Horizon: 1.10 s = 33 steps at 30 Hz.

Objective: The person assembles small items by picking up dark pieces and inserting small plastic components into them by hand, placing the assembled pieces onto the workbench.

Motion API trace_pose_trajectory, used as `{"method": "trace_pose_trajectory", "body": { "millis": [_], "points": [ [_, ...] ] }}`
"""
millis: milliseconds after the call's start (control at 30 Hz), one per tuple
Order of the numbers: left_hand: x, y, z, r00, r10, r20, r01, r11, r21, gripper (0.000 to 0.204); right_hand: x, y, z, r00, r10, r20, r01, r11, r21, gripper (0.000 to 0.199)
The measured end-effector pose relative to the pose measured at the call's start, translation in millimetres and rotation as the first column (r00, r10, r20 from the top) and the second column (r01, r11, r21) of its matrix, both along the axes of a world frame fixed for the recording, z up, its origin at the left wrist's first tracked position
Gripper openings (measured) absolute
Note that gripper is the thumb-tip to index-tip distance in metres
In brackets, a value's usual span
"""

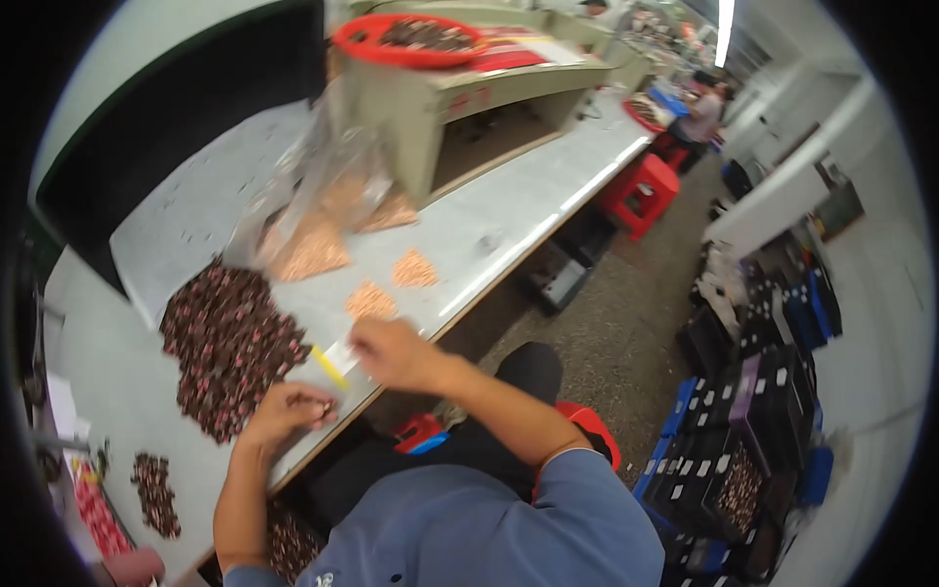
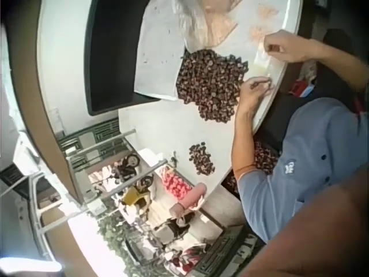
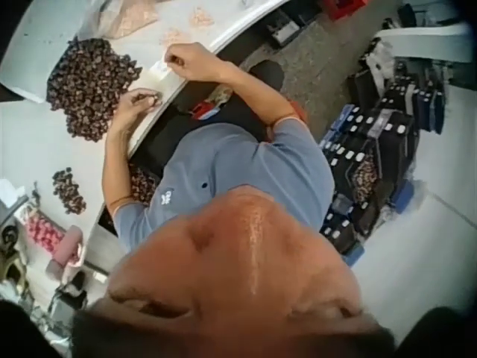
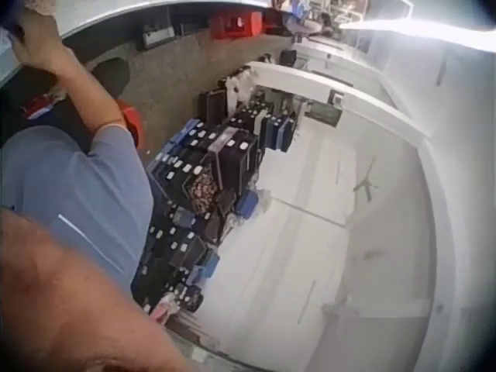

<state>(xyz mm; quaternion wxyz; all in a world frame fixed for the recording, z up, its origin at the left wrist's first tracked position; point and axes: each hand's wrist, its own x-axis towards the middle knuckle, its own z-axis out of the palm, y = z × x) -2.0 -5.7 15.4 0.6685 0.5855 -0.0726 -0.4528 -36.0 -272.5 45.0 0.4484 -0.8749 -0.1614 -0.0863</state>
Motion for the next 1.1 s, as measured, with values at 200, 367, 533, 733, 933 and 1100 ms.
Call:
{"method": "trace_pose_trajectory", "body": {
  "millis": [200, 367, 533, 733, 933, 1100],
  "points": [
    [3, -8, -5, 0.997, -0.016, -0.072, 0.014, 1.000, -0.018, 0.020, -10, 38, -17, 0.975, 0.208, 0.078, -0.204, 0.977, -0.055, 0.011],
    [6, -6, -6, 0.997, 0.006, -0.072, -0.009, 0.999, -0.048, 0.018, -15, 49, -17, 0.969, 0.173, 0.179, -0.153, 0.981, -0.121, 0.013],
    [8, -8, -10, 0.988, 0.081, -0.128, -0.096, 0.988, -0.119, 0.018, -29, 64, -25, 0.951, 0.033, 0.308, 0.017, 0.987, -0.157, 0.015],
    [6, -8, 2, 0.992, 0.035, -0.119, -0.042, 0.997, -0.059, 0.014, -21, 48, 2, 0.993, 0.049, 0.106, -0.042, 0.997, -0.072, 0.013],
    [3, -7, 4, 0.996, -0.051, -0.079, 0.049, 0.998, -0.025, 0.013, -12, 39, -15, 0.965, 0.237, -0.108, -0.244, 0.968, -0.055, 0.011],
    [5, -8, 5, 0.996, -0.042, -0.077, 0.040, 0.999, -0.025, 0.013, -13, 39, -19, 0.968, 0.218, -0.129, -0.217, 0.976, 0.020, 0.012]
  ]
}}
